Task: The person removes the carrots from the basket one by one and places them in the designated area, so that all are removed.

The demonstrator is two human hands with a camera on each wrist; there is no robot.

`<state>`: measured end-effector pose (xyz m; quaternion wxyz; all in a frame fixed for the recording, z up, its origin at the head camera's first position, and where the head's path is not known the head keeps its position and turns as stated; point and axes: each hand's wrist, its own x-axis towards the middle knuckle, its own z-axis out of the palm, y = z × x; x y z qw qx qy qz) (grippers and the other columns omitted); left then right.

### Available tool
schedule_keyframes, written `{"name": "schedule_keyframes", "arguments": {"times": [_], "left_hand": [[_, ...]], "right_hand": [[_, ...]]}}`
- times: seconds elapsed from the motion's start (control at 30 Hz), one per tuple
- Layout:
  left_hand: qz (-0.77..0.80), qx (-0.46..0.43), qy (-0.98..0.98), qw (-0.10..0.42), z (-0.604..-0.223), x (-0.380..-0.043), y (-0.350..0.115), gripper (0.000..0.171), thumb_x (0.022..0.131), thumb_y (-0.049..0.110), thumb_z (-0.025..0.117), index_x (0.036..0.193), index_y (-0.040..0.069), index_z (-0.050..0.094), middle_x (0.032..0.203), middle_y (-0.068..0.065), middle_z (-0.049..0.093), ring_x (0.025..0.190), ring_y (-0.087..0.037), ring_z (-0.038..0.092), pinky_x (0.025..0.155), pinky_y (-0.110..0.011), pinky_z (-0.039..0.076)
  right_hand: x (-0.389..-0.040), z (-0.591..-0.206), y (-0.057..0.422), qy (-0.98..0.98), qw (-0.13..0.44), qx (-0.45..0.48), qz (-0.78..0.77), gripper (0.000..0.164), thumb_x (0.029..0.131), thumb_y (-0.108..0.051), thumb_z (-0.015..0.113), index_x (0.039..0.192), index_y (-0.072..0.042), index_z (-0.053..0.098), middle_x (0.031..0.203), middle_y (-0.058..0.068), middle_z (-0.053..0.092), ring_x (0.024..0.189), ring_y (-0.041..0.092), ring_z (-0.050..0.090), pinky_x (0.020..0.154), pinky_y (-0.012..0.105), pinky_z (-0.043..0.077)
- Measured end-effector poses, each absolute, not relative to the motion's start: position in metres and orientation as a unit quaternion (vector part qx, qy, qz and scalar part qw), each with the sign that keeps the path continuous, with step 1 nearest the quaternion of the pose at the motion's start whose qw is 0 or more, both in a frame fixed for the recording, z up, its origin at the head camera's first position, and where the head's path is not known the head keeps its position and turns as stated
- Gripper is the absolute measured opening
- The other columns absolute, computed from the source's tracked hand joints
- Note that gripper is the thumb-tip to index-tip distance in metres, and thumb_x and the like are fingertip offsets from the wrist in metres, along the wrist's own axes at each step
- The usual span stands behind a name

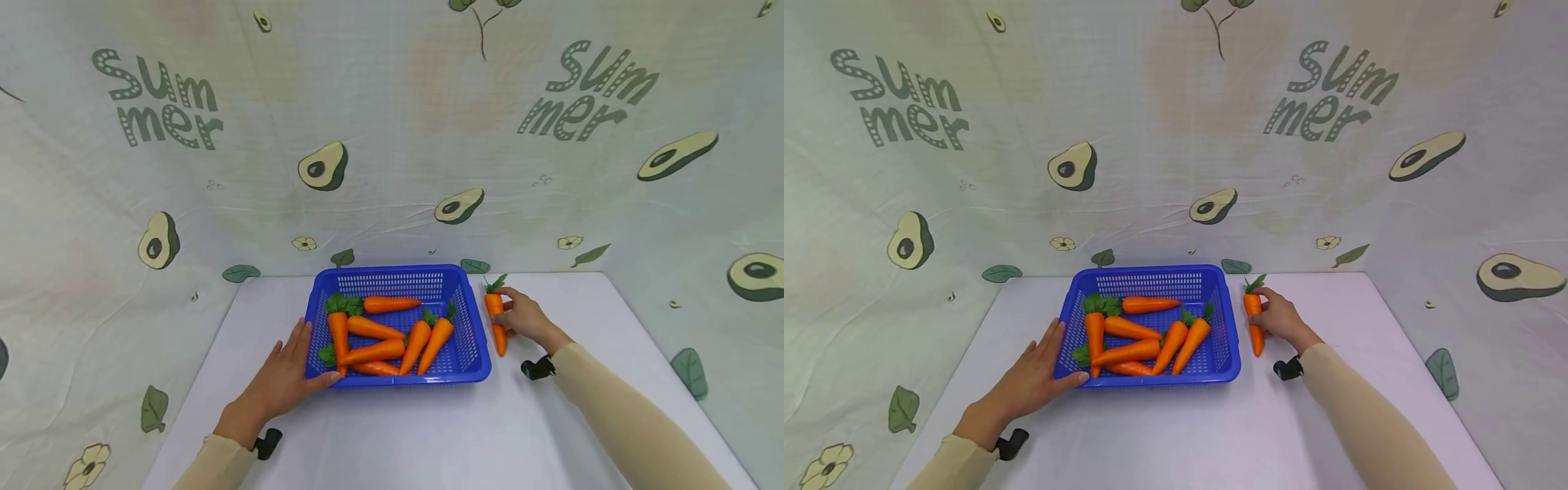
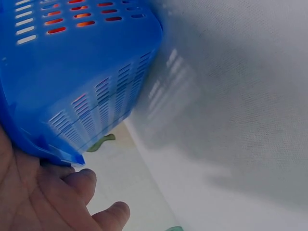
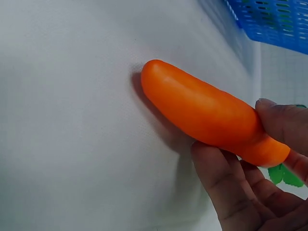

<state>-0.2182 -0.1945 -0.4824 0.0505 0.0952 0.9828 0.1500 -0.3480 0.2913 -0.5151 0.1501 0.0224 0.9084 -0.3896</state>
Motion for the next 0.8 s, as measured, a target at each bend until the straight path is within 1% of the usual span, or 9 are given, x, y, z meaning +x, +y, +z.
{"name": "schedule_keyframes", "arguments": {"times": [0.23,0.47,0.67,0.8], "left_hand": [[0.145,0.092,0.984,0.050,-0.4820,-0.2178,-0.1932,0.118,0.079,0.079,0.054,0.158,0.008,0.002,0.165,-0.014,0.003,0.150,-0.037,0.017,0.119,-0.060,0.012],[0.149,0.092,0.983,0.050,-0.4820,-0.2167,-0.1928,0.118,0.079,0.078,0.055,0.158,0.008,0.003,0.165,-0.014,0.004,0.150,-0.036,0.020,0.119,-0.060,0.013],[0.146,0.096,0.984,0.046,-0.4809,-0.2161,-0.1928,0.118,0.079,0.078,0.055,0.158,0.007,0.004,0.165,-0.016,0.005,0.149,-0.037,0.021,0.119,-0.061,0.015],[0.149,0.095,0.983,0.049,-0.4793,-0.2162,-0.1925,0.118,0.079,0.078,0.055,0.157,0.006,0.004,0.165,-0.016,0.005,0.149,-0.037,0.021,0.118,-0.061,0.015]], "right_hand": [[-0.3522,-0.5179,0.2906,0.912,0.149,0.023,-0.382,0.072,0.089,-0.019,0.070,0.150,-0.011,0.033,0.129,0.029,0.052,0.089,0.028,0.065,0.070,0.035,0.061],[-0.3507,-0.5209,0.2930,0.912,0.139,0.023,-0.386,0.068,0.090,-0.018,0.070,0.149,-0.009,0.037,0.128,0.029,0.056,0.086,0.024,0.065,0.070,0.032,0.061],[-0.3499,-0.5222,0.2954,0.909,0.131,0.035,-0.393,0.068,0.091,-0.018,0.069,0.150,-0.008,0.036,0.130,0.031,0.055,0.088,0.025,0.066,0.070,0.032,0.061],[-0.3502,-0.5228,0.2971,0.909,0.129,0.042,-0.394,0.070,0.091,-0.020,0.069,0.150,-0.008,0.034,0.129,0.031,0.054,0.083,0.023,0.067,0.069,0.032,0.061]]}}
